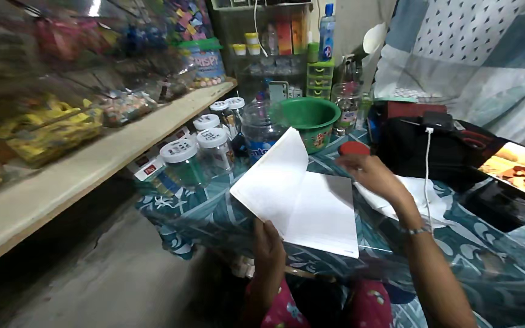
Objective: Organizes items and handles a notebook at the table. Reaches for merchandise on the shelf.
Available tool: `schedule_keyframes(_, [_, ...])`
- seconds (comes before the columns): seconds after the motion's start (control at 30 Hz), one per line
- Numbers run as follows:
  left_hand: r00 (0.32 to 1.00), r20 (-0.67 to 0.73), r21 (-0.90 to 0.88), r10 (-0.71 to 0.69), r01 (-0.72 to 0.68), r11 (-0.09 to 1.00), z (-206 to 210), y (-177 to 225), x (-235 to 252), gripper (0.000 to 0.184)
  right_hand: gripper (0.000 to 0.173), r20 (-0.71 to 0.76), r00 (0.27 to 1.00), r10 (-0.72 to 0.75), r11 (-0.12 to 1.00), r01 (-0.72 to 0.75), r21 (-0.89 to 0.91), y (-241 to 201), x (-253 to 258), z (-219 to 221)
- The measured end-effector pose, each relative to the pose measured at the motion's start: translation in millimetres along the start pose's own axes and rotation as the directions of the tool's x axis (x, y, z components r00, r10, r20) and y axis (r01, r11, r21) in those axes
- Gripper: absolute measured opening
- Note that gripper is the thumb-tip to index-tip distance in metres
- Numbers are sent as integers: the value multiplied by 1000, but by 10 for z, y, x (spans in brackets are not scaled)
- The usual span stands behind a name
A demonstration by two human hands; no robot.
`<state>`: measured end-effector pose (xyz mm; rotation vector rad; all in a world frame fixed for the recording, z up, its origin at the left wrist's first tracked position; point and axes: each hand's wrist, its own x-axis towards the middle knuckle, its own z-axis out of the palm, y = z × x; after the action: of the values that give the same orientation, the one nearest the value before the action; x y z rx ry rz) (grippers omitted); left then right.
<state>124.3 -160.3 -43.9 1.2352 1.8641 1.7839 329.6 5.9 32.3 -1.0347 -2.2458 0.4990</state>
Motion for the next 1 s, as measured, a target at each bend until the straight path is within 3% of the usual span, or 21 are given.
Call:
schedule_keyframes(0.1, [999, 41, 21, -6, 5, 1000, -13, 69, -31, 38, 32, 156, 987, 34, 998, -43, 55, -55, -249, 171])
schedule_keyframes(0.2, [996, 4, 118, 87, -87, 989, 36, 102, -55, 26, 32, 85, 990, 116, 945, -136, 296, -110, -505, 379])
schedule_keyframes(0.27, [996, -10, 79, 84, -83, 993, 64, 102, -60, 24, 30, 71, 975, 212, 810, -216, 545, -185, -611, 435])
schedule_keyframes(0.4, [998, -39, -69, 53, -56, 996, 85, 42, -54, 23, 40, 171, 917, 361, 476, -339, 811, -228, -720, 418])
schedule_keyframes(0.5, [996, -80, -136, 29, -40, 990, 73, 5, -76, 28, 47, 220, 869, 444, 355, -396, 847, -230, -775, 413])
schedule_keyframes(0.63, [988, -127, -234, -92, 60, 970, 62, -50, -116, 42, 56, 249, 829, 500, 361, -461, 810, -201, -832, 378])
schedule_keyframes(0.73, [967, -249, -222, 62, -119, 968, -18, -158, -114, 81, 52, 299, 832, 467, 274, -457, 846, -185, -889, 339])
schedule_keyframes(0.8, [899, -318, 19, 301, -311, 950, -98, -243, -99, 96, 37, 316, 836, 448, 278, -466, 840, -196, -939, 316])
schedule_keyframes(0.83, [850, -313, 145, 424, -399, 906, -123, -254, -112, 92, 29, 315, 843, 436, 296, -465, 834, -195, -956, 311])
schedule_keyframes(0.87, [814, -249, 232, 525, -476, 848, -136, -237, -150, 79, 23, 303, 853, 426, 318, -454, 832, -186, -968, 315])
schedule_keyframes(0.93, [766, 5, 334, 643, -607, 721, -103, -147, -243, 47, 17, 258, 867, 426, 348, -420, 838, -172, -987, 329])
schedule_keyframes(1.0, [680, 261, 333, 685, -730, 597, 31, -103, -312, 46, 16, 213, 869, 447, 354, -391, 850, -154, -1004, 334])
